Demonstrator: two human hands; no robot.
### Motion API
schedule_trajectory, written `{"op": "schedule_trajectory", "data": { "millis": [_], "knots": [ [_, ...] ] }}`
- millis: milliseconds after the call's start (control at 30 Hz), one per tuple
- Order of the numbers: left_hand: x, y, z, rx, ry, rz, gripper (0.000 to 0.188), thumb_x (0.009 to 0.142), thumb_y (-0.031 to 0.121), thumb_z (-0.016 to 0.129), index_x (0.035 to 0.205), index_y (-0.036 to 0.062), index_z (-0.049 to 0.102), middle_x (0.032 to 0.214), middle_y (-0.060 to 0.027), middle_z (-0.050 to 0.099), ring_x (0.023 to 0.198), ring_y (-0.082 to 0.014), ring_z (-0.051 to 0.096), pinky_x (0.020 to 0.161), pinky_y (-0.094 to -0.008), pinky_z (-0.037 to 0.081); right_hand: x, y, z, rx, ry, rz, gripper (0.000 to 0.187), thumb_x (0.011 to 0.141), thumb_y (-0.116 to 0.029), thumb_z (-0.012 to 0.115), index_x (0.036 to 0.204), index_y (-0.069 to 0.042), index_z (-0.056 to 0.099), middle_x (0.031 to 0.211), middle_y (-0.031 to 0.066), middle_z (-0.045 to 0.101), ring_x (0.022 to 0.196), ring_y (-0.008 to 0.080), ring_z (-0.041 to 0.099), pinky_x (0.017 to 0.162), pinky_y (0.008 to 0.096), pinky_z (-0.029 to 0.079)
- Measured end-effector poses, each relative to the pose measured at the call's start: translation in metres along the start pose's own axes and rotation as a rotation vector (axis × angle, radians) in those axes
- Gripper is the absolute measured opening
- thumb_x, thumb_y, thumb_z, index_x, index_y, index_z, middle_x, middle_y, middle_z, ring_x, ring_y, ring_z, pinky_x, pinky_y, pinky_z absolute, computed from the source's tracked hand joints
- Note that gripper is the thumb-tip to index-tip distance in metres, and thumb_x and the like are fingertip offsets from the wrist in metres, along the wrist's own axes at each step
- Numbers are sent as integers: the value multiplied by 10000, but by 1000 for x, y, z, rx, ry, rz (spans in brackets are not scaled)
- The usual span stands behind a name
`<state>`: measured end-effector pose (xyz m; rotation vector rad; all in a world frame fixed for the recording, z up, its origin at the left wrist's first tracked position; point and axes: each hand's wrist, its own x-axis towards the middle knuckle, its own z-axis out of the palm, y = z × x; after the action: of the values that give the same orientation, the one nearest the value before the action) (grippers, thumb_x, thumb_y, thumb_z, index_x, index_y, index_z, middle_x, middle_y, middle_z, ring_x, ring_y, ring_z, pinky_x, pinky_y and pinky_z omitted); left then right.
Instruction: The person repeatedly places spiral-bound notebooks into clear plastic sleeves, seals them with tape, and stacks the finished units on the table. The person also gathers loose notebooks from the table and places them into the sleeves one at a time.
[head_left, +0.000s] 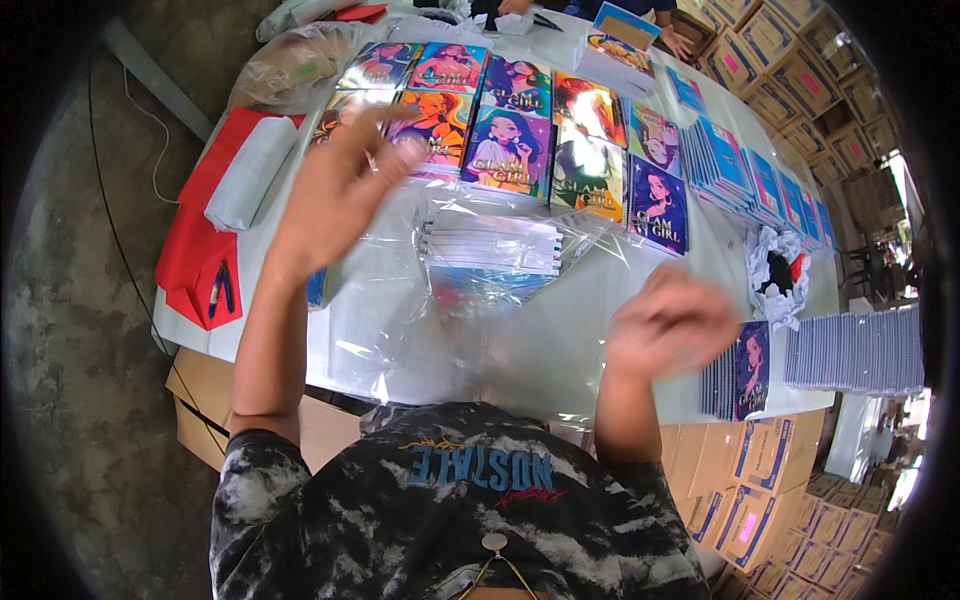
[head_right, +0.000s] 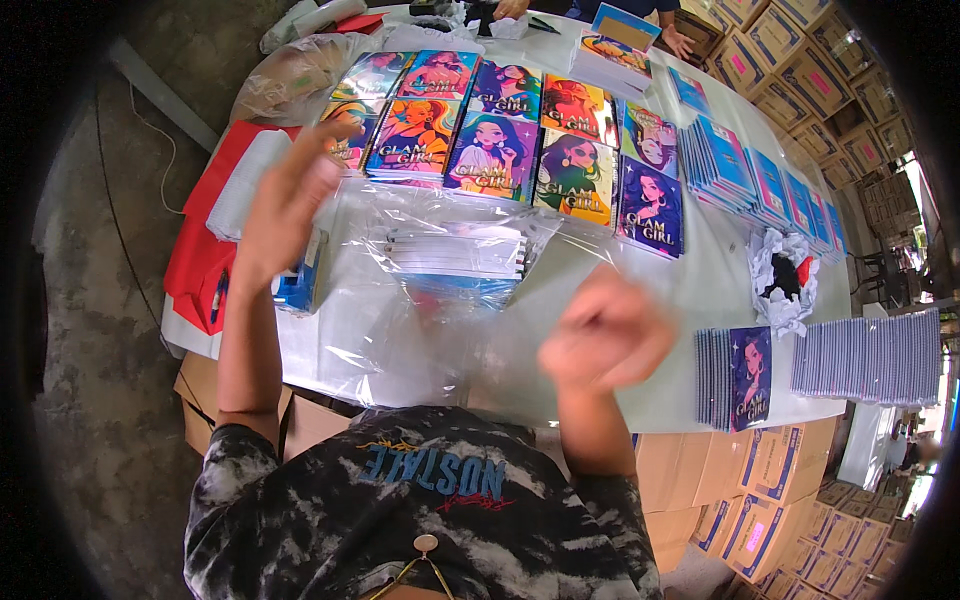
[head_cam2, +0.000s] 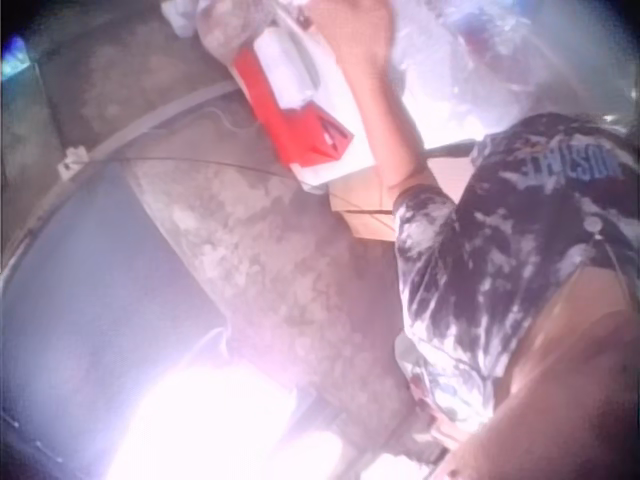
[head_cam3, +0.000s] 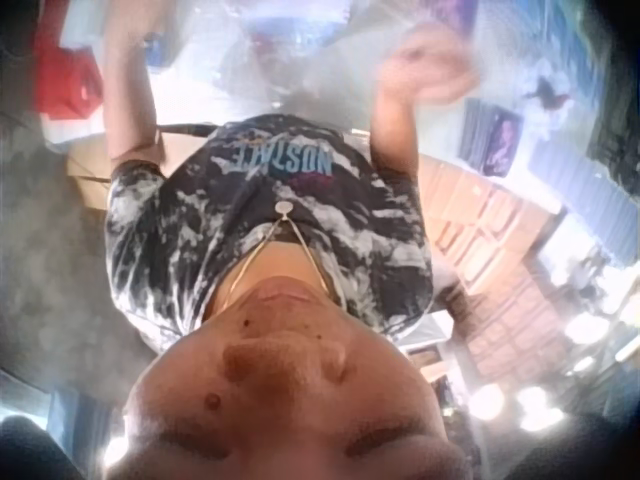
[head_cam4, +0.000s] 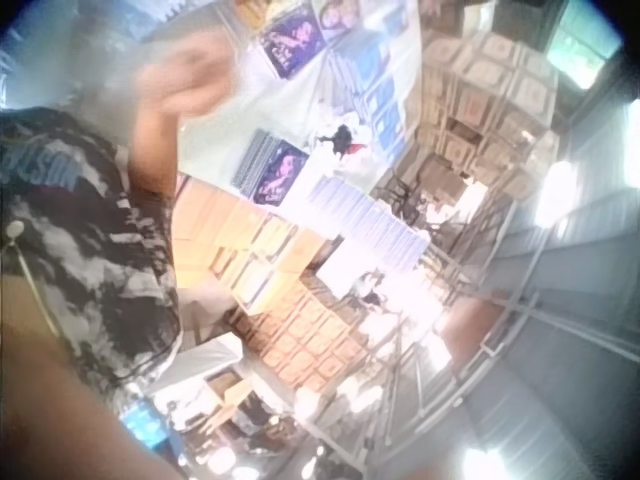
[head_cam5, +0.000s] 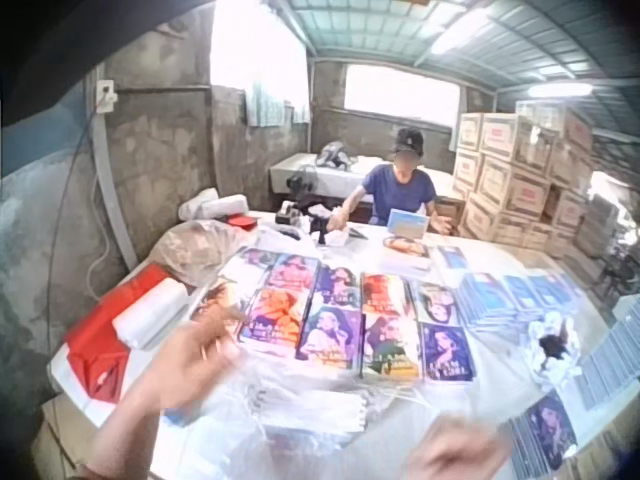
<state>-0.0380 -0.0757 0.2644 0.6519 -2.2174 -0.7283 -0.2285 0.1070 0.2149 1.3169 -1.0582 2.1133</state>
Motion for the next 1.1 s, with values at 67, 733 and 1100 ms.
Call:
{"op": "schedule_trajectory", "data": {
  "millis": [67, 733, 1100],
  "knots": [
    [-13, 10, -2, 175, -280, -99, 388, 862, 233, 574, 1194, 34, 540, 615, -22, 546, 529, -91, 472, 532, -234, 394, -34, -17, -10, 64, -565, -43, 200, 760, -225, 673, 797, -37, 618, 661, 24, 561, 526, 159, 468, 568, 290, 414],
    [-105, -26, 135, 413, 250, -11, 283, 838, 163, 637, 1117, 127, 660, 1310, -96, 510, 1285, -284, 362, 1012, -405, 317, -63, 60, 46, -506, -770, 257, 384, 882, -144, 518, 1200, 67, 478, 1277, 233, 459, 1213, 345, 425, 1015, 456, 317],
    [-74, 5, 129, -200, 48, -228, 417, 833, 93, 566, 1238, 12, 512, 1261, -172, 526, 1227, -323, 446, 1025, -418, 313, -90, 30, 5, -544, -767, 190, 275, 751, -79, 622, 1026, -65, 641, 1109, 49, 574, 1087, 234, 501, 947, 403, 341]
  ]
}}
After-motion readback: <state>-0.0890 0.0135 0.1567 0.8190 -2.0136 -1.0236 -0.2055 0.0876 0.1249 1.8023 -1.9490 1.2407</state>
